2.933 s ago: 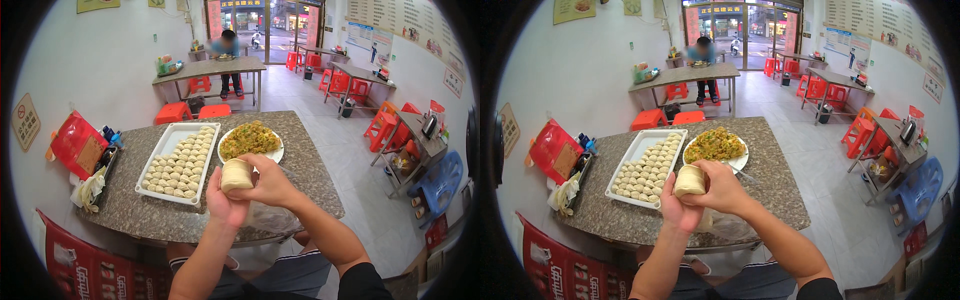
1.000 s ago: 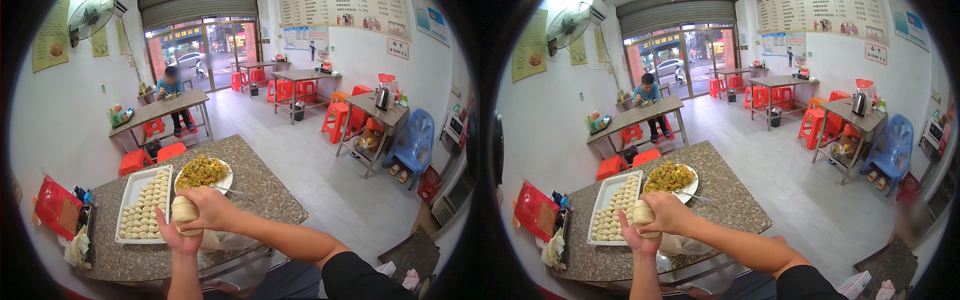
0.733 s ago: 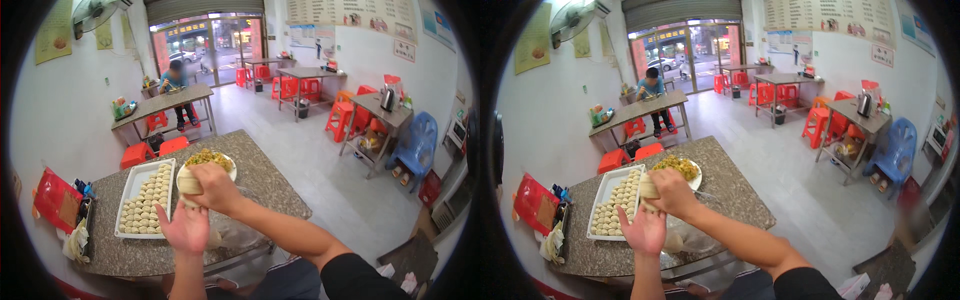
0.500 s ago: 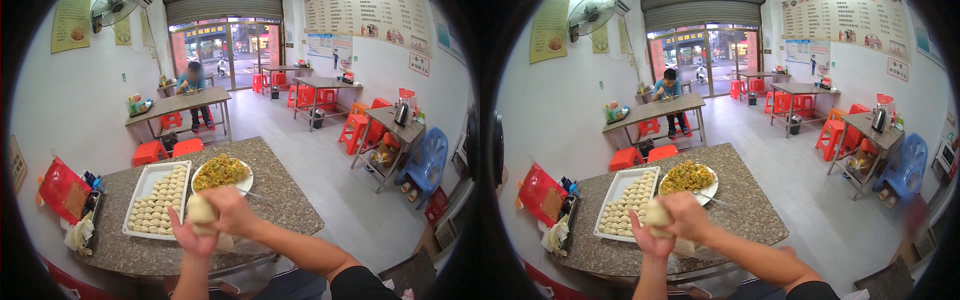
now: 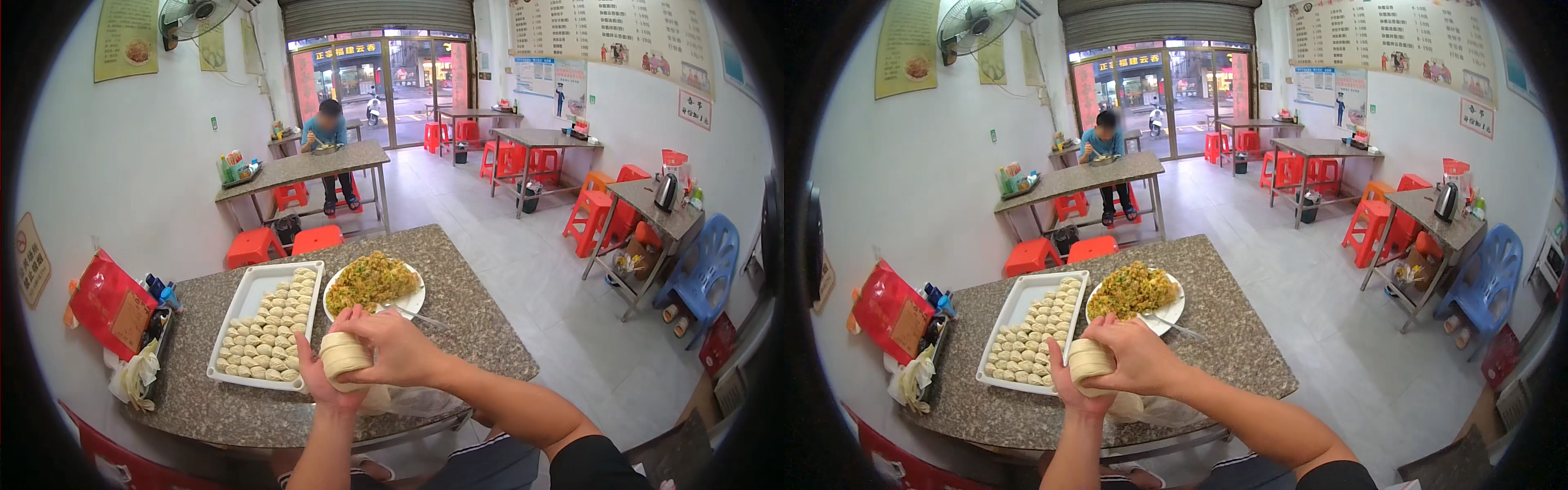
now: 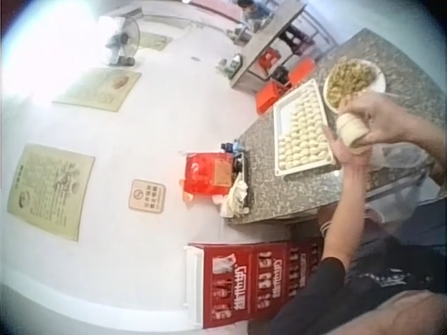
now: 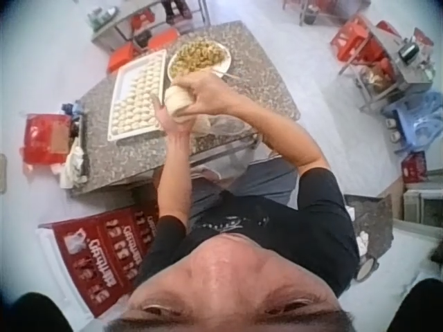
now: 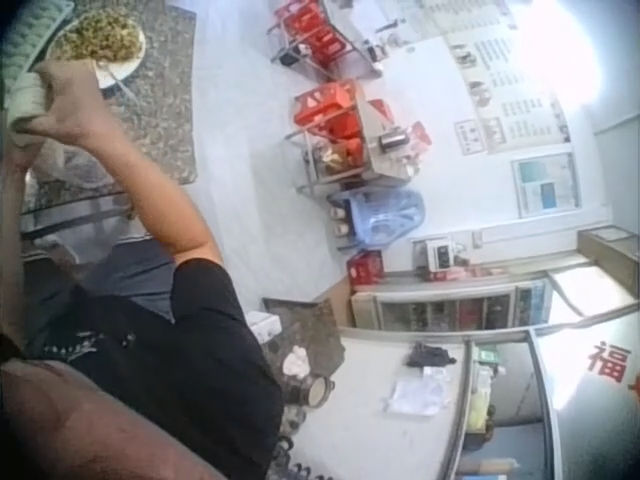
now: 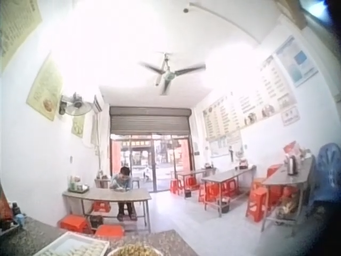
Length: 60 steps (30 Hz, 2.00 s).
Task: Manually fill and fold dough wrappers to make individual dumplings, placing them in a tray.
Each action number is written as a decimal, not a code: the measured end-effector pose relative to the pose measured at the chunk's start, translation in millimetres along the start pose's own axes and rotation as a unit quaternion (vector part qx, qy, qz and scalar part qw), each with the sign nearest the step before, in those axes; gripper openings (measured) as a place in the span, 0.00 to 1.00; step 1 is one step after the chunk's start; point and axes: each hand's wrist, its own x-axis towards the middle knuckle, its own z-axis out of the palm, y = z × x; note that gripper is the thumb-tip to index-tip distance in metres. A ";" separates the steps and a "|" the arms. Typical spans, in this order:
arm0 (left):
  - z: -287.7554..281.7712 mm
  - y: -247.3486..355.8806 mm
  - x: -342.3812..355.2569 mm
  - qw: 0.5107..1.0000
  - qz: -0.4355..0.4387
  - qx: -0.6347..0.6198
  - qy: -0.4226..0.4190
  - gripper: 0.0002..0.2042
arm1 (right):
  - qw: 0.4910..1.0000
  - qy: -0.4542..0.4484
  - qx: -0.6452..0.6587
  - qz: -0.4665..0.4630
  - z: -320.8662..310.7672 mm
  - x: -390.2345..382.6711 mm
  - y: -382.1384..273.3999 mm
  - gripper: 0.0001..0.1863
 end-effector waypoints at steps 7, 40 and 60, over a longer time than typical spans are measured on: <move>25.3 -25.3 4.1 0.998 0.031 0.009 0.054 0.46 | 0.987 0.123 -0.103 -0.009 -7.7 -1.4 26.1 0.35; 78.4 7.2 10.3 0.625 -0.056 0.778 -0.021 0.40 | 0.929 -0.107 0.290 0.206 -58.0 -44.5 37.0 0.51; 28.0 -23.3 -3.6 0.999 0.026 0.014 0.036 0.47 | 0.989 0.111 -0.096 -0.011 -4.9 -15.7 6.4 0.34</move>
